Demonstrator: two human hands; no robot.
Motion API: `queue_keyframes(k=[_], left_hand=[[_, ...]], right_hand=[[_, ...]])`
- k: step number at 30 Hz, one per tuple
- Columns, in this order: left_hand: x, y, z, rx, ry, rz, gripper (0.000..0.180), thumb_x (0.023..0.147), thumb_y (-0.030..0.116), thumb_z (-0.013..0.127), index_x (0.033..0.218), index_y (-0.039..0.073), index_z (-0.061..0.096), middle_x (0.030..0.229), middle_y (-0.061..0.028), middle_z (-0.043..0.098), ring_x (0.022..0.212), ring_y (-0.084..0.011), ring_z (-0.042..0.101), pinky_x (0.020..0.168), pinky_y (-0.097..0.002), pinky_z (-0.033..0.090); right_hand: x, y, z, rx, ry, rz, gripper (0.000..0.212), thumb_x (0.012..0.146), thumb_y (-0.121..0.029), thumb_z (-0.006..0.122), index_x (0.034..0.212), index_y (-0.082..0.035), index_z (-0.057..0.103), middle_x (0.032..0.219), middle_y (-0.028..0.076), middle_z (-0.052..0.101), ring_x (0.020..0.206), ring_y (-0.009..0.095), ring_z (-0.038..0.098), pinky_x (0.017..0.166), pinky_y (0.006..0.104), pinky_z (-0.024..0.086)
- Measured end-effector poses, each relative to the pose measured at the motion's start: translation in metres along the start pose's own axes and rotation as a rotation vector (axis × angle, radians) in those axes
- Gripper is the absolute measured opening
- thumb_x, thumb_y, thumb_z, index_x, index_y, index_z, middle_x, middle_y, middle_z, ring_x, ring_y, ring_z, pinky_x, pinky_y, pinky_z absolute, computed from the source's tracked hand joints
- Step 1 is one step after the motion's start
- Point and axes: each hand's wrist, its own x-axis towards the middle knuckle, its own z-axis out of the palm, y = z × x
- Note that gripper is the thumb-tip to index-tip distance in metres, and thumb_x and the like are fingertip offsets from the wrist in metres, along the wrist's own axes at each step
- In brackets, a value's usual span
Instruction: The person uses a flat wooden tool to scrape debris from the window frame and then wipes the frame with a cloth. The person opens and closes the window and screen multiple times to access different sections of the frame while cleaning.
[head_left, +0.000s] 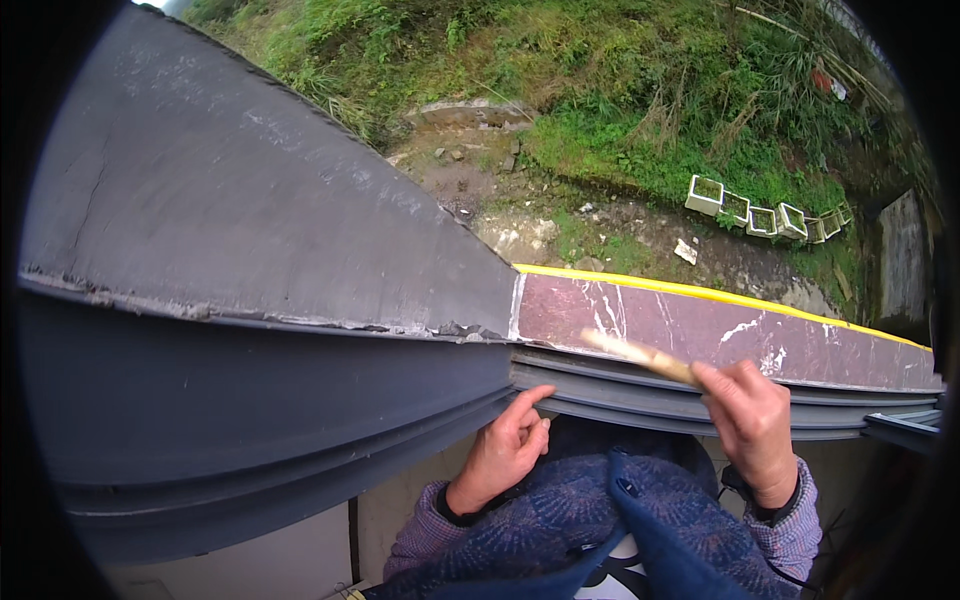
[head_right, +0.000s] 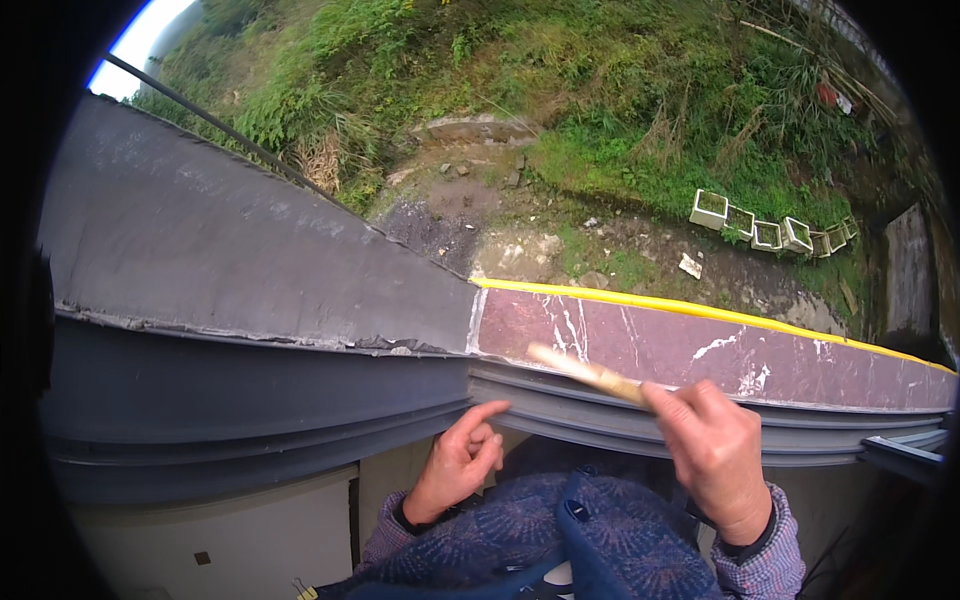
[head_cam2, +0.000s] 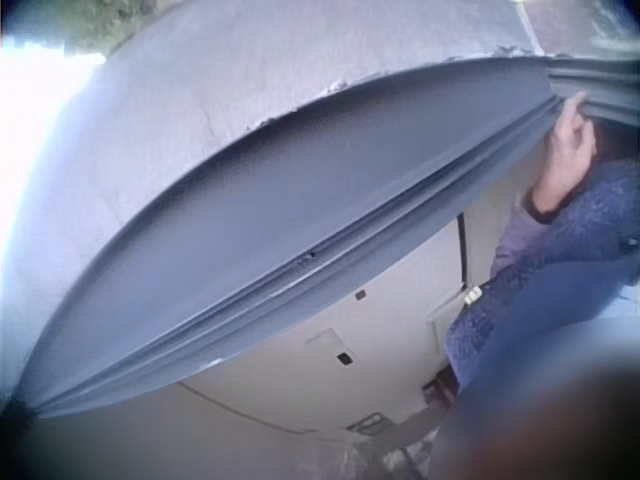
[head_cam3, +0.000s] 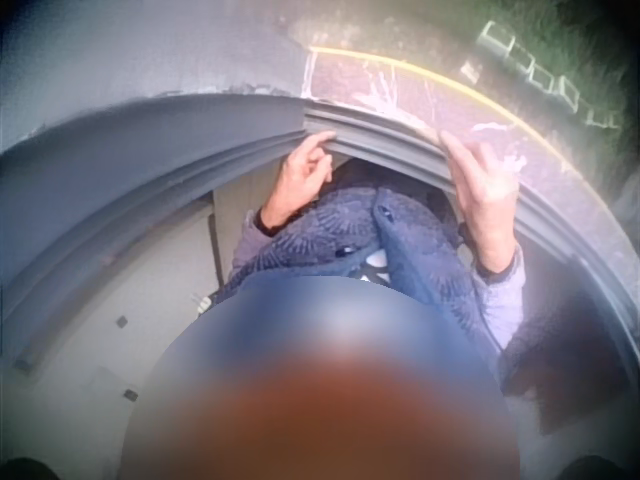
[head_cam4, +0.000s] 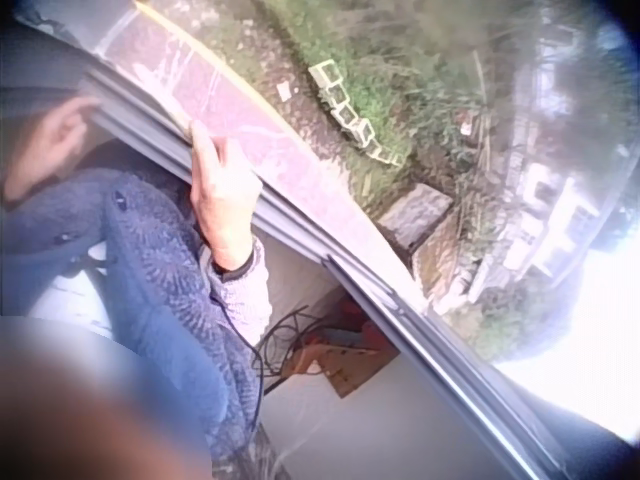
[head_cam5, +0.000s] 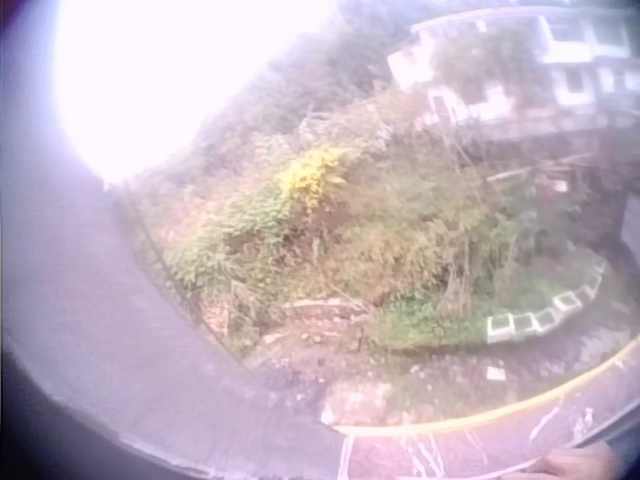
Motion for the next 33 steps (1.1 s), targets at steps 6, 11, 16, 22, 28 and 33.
queue_keyframes(k=[6, 11, 16, 22, 28, 33], left_hand=[[0.000, -0.002, -0.003, -0.021, -0.083, 0.004, 0.044, 0.099, -0.004, 0.053, 0.142, 0.000, 0.048, 0.075, 0.0002, 0.054, 0.071, -0.0069, 0.059, 0.066, -0.0220, 0.049], [0.002, -0.008, -0.004, -0.010, -0.119, 0.028, 0.046, 0.097, -0.004, 0.057, 0.142, 0.005, 0.050, 0.068, -0.0004, 0.049, 0.063, -0.0073, 0.054, 0.060, -0.0243, 0.046], [0.002, -0.012, -0.008, -0.018, -0.174, -0.010, 0.045, 0.099, -0.004, 0.054, 0.143, 0.004, 0.048, 0.077, 0.0002, 0.054, 0.071, -0.0058, 0.056, 0.066, -0.0218, 0.047], [0.005, -0.015, -0.013, -0.055, -0.239, -0.026, 0.047, 0.099, -0.005, 0.052, 0.145, 0.002, 0.046, 0.083, -0.0006, 0.057, 0.075, -0.0054, 0.058, 0.069, -0.0206, 0.048], [0.007, -0.016, -0.015, -0.043, -0.261, -0.019, 0.048, 0.098, -0.006, 0.052, 0.145, 0.002, 0.046, 0.081, -0.0007, 0.058, 0.074, -0.0056, 0.058, 0.069, -0.0204, 0.047], [0.007, -0.015, -0.015, -0.032, -0.253, -0.026, 0.048, 0.098, -0.006, 0.053, 0.145, 0.002, 0.047, 0.079, -0.0007, 0.060, 0.072, -0.0057, 0.057, 0.068, -0.0206, 0.047]], right_hand=[[0.013, -0.004, -0.003, -0.095, -0.305, -0.115, 0.043, 0.074, -0.004, 0.066, 0.117, -0.006, 0.068, 0.083, 0.008, 0.059, 0.071, 0.024, 0.065, 0.055, 0.0379, 0.051], [0.034, -0.009, 0.009, -0.086, -0.384, -0.121, 0.040, 0.077, -0.005, 0.067, 0.118, -0.007, 0.065, 0.078, 0.010, 0.056, 0.065, 0.029, 0.063, 0.054, 0.0410, 0.049], [0.048, -0.010, 0.021, 0.059, -0.502, -0.080, 0.037, 0.080, -0.006, 0.068, 0.117, -0.006, 0.065, 0.077, 0.013, 0.058, 0.064, 0.034, 0.063, 0.054, 0.0438, 0.049], [0.057, -0.001, 0.017, 0.124, -0.536, -0.060, 0.019, 0.087, -0.011, 0.067, 0.104, -0.005, 0.062, 0.077, 0.012, 0.060, 0.062, 0.035, 0.064, 0.053, 0.0440, 0.052], [0.060, -0.003, 0.037, 0.090, -0.533, -0.110, 0.031, 0.083, -0.010, 0.064, 0.113, -0.003, 0.064, 0.079, 0.012, 0.060, 0.062, 0.032, 0.066, 0.052, 0.0408, 0.053], [0.042, -0.012, 0.045, 0.025, -0.465, -0.117, 0.044, 0.083, -0.011, 0.061, 0.126, 0.000, 0.062, 0.086, 0.011, 0.060, 0.063, 0.027, 0.067, 0.053, 0.0378, 0.053]])
